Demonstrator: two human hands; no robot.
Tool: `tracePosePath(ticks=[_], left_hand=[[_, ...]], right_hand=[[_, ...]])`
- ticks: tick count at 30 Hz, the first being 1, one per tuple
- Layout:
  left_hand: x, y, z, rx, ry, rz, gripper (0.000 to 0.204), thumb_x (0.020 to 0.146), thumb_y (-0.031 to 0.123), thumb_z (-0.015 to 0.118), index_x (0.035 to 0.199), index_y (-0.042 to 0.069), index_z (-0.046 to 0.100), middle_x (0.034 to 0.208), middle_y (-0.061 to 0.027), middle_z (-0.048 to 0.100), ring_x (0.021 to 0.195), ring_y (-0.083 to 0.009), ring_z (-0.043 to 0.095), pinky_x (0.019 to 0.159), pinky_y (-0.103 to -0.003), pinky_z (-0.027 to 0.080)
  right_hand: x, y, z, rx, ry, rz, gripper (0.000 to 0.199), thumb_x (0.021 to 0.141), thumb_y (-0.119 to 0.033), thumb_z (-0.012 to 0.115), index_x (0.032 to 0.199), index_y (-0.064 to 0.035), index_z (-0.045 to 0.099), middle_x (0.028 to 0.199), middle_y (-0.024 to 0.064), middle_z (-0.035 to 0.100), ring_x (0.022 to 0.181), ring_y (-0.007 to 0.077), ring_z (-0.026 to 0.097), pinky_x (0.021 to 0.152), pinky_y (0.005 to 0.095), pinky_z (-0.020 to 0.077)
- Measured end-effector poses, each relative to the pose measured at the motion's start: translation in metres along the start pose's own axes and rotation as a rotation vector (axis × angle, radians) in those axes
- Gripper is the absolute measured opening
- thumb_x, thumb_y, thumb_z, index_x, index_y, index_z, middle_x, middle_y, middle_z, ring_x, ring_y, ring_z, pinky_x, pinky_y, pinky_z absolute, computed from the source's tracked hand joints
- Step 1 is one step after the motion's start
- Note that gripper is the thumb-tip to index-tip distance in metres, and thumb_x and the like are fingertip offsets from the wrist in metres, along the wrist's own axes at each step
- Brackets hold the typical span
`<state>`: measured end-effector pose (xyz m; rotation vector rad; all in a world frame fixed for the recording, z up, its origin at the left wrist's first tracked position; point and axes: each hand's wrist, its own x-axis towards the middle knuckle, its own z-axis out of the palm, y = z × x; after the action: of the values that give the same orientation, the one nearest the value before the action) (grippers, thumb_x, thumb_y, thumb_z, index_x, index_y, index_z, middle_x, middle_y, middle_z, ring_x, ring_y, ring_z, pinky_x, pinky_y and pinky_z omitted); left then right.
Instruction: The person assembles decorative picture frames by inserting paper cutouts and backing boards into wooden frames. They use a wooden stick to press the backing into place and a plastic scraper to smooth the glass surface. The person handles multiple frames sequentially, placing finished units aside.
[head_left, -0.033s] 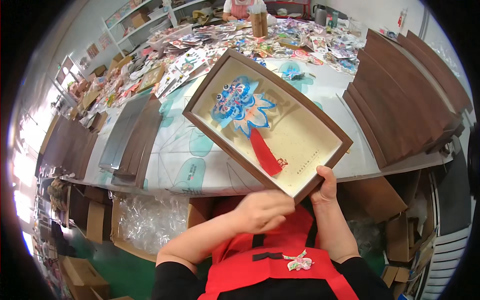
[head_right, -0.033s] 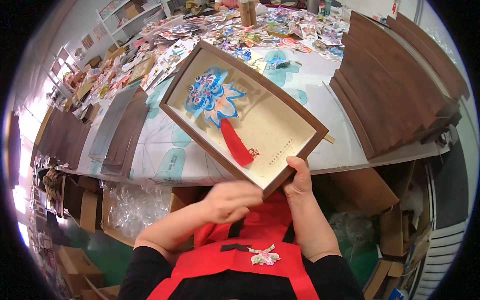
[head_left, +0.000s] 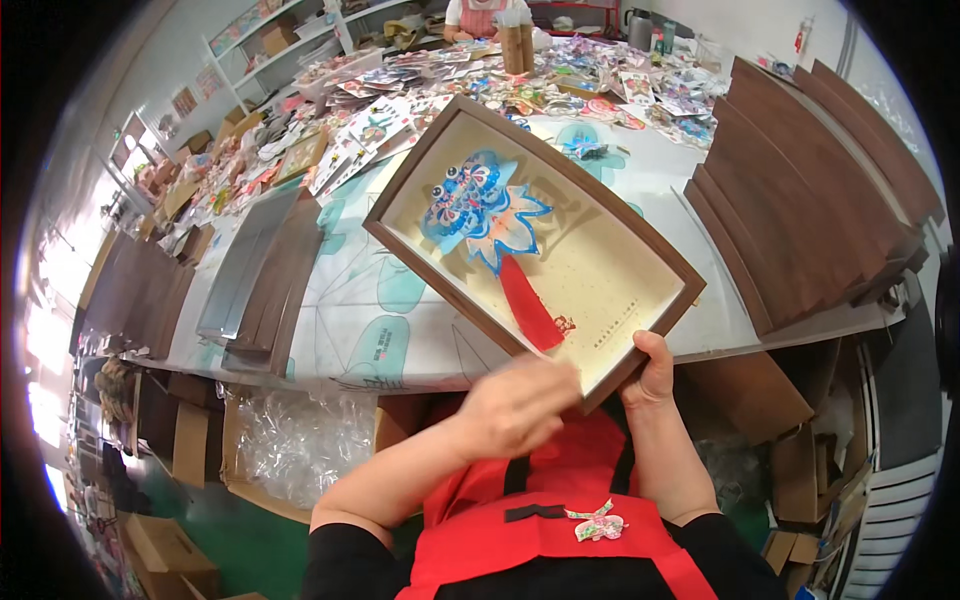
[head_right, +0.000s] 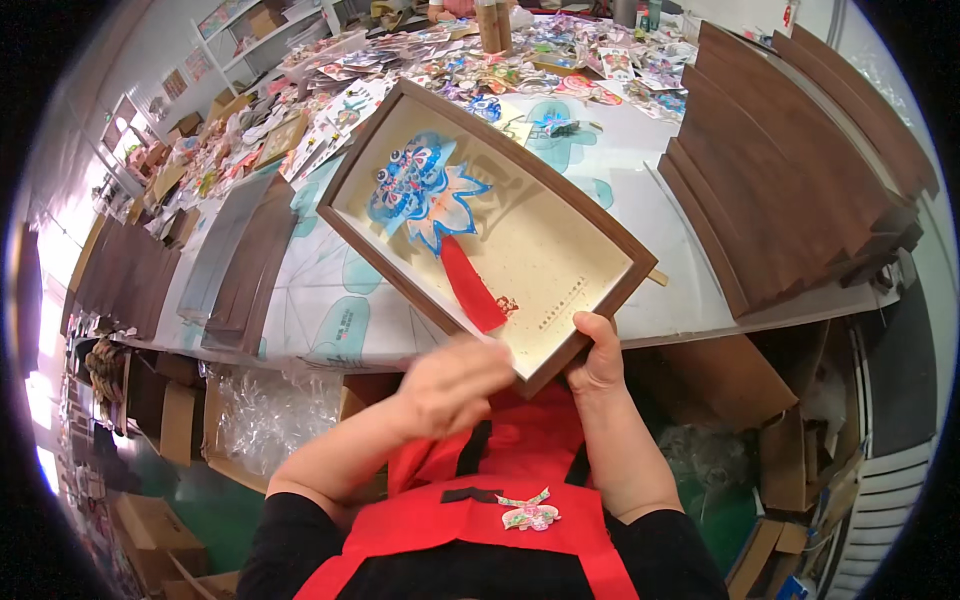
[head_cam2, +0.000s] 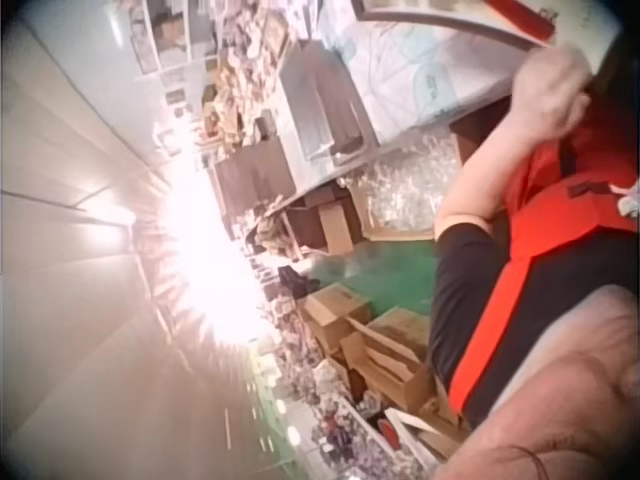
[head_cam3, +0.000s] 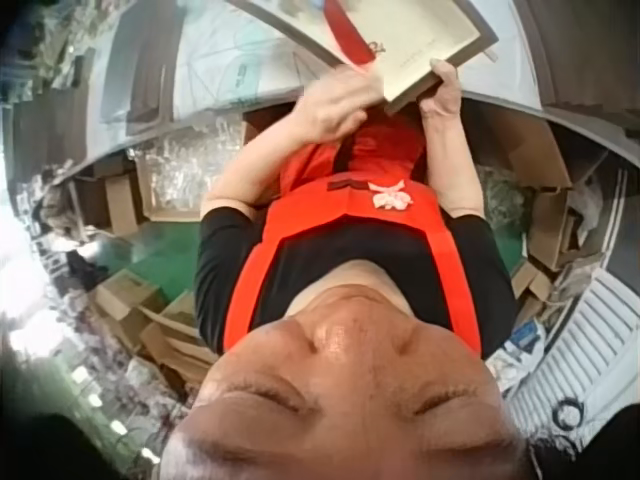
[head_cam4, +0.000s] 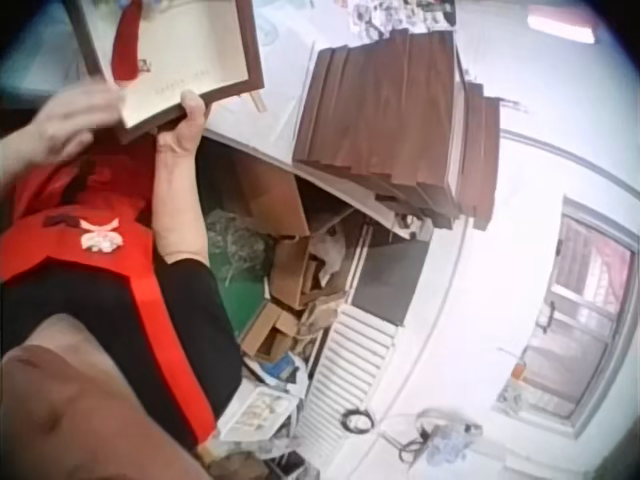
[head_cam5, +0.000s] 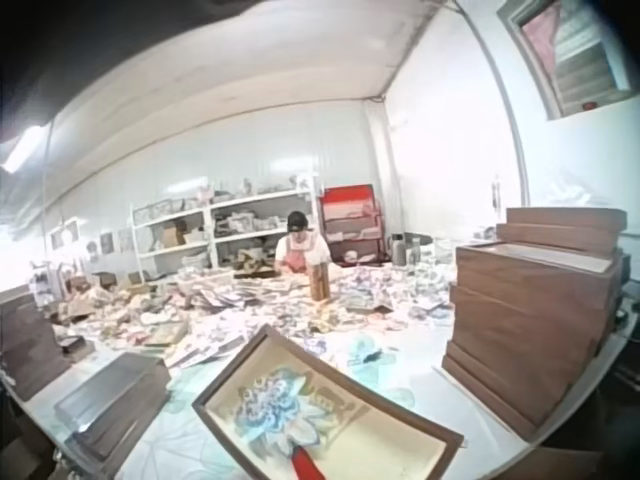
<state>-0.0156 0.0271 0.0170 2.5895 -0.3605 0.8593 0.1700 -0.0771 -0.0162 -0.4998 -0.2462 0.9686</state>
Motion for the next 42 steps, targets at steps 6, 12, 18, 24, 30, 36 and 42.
tracePosePath(ticks=[6, 12, 18, 24, 30, 36, 42], left_hand=[[0.002, 0.024, 0.017, 0.229, -0.118, -0.171, 0.046, 0.072, 0.023, 0.069, 0.108, -0.002, 0.057, 0.121, -0.0205, 0.054, 0.111, -0.0352, 0.055, 0.094, -0.046, 0.044], [0.022, 0.009, -0.018, 0.439, 0.057, -0.213, 0.037, 0.068, 0.012, 0.069, 0.103, 0.001, 0.061, 0.113, -0.0169, 0.058, 0.107, -0.0337, 0.055, 0.091, -0.045, 0.045], [-0.010, 0.034, 0.023, -0.224, -0.266, 0.095, 0.042, 0.072, 0.020, 0.069, 0.108, 0.001, 0.060, 0.109, -0.0164, 0.060, 0.094, -0.0306, 0.061, 0.080, -0.038, 0.051], [-0.009, 0.016, -0.009, 0.008, 0.304, -0.175, 0.024, 0.085, 0.004, 0.053, 0.106, -0.001, 0.062, 0.097, -0.0176, 0.064, 0.082, -0.0296, 0.065, 0.073, -0.035, 0.053], [-0.054, 0.004, -0.022, -0.040, 0.471, -0.430, 0.024, 0.087, 0.002, 0.047, 0.107, -0.001, 0.061, 0.091, -0.0171, 0.065, 0.078, -0.0249, 0.066, 0.071, -0.032, 0.052], [-0.116, -0.006, -0.042, 0.012, 0.673, -0.623, 0.025, 0.092, 0.007, 0.042, 0.104, -0.005, 0.060, 0.088, -0.0139, 0.064, 0.075, -0.0193, 0.063, 0.069, -0.030, 0.050], [-0.162, -0.017, -0.053, 0.039, 0.827, -0.744, 0.029, 0.097, 0.011, 0.038, 0.104, -0.007, 0.059, 0.092, -0.0125, 0.063, 0.074, -0.0159, 0.061, 0.069, -0.029, 0.051]], right_hand=[[-0.011, 0.005, -0.007, -0.046, 0.021, -0.044, 0.062, 0.069, -0.014, 0.064, 0.125, 0.0007, 0.043, 0.117, 0.0137, 0.055, 0.109, 0.0284, 0.054, 0.096, 0.0391, 0.0442], [-0.010, -0.001, -0.009, -0.017, 0.069, -0.017, 0.063, 0.069, -0.013, 0.064, 0.127, 0.0009, 0.041, 0.117, 0.0140, 0.054, 0.108, 0.0283, 0.054, 0.095, 0.0389, 0.0450], [-0.009, -0.002, -0.006, -0.043, 0.002, -0.003, 0.065, 0.069, -0.011, 0.063, 0.128, 0.0000, 0.039, 0.118, 0.0140, 0.053, 0.110, 0.0279, 0.053, 0.095, 0.0392, 0.0447], [-0.013, -0.069, 0.039, -0.077, 0.162, -0.255, 0.060, 0.071, -0.021, 0.063, 0.124, -0.0001, 0.045, 0.116, 0.0145, 0.054, 0.107, 0.0292, 0.054, 0.093, 0.0393, 0.0447], [-0.040, -0.194, 0.133, -0.339, 0.407, -0.717, 0.065, 0.074, -0.034, 0.064, 0.127, -0.0028, 0.043, 0.122, 0.0130, 0.050, 0.114, 0.0279, 0.049, 0.095, 0.0421, 0.0422], [-0.066, -0.322, 0.136, -0.395, 0.157, -0.893, 0.046, 0.083, -0.032, 0.059, 0.116, -0.0016, 0.051, 0.116, 0.0112, 0.056, 0.104, 0.0238, 0.056, 0.091, 0.0385, 0.0457], [-0.046, -0.370, 0.123, -0.363, 0.438, -0.954, 0.053, 0.074, -0.028, 0.070, 0.118, -0.0067, 0.048, 0.119, 0.0079, 0.052, 0.110, 0.0236, 0.051, 0.092, 0.0417, 0.0439]])
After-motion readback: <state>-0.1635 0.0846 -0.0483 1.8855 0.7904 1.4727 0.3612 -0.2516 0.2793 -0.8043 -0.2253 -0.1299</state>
